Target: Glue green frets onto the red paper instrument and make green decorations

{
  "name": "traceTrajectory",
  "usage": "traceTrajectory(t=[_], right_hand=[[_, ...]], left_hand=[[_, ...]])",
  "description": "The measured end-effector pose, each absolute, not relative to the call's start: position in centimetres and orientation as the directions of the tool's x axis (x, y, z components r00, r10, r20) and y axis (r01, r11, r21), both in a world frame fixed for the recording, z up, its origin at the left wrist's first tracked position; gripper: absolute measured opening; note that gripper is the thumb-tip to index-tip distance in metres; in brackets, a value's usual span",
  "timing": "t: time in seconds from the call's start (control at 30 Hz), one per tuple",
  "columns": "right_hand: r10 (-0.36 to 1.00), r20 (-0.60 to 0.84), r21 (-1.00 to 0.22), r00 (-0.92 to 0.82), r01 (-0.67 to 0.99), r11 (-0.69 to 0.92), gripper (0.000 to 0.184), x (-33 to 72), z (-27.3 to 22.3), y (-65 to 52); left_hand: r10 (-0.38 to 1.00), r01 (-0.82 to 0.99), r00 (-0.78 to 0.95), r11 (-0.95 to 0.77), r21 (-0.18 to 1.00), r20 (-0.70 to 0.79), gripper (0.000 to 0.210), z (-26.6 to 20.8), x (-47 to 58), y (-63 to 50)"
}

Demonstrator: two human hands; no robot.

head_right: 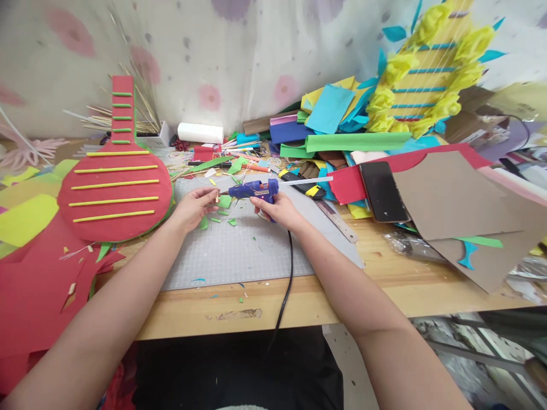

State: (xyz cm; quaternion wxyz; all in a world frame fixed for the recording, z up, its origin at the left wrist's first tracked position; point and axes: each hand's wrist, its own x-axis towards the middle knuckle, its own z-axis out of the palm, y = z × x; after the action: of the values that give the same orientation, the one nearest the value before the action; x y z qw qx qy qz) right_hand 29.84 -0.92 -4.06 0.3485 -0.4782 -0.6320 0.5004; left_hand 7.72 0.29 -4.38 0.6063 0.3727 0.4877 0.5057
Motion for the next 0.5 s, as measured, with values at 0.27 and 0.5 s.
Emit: traceTrajectory(t=[0.27, 0.5], right_hand=[[0.954, -0.027, -0.942, -0.297, 0.328, 0.075, 0.041, 29.08, -4.26, -0.92], [0.953, -0.031, -0.909, -0.302, 0.405, 0.099, 0.045, 29.05, -4.43, -0.9]], left_hand=[[0.969, -0.269, 0.02, 0.243, 0.932, -0.247, 0.024, -4.65, 7.44, 0.55], [0.964, -0.274, 0.034, 0.263, 0.925, -0.264, 0.024, -4.71, 7.26, 0.58]])
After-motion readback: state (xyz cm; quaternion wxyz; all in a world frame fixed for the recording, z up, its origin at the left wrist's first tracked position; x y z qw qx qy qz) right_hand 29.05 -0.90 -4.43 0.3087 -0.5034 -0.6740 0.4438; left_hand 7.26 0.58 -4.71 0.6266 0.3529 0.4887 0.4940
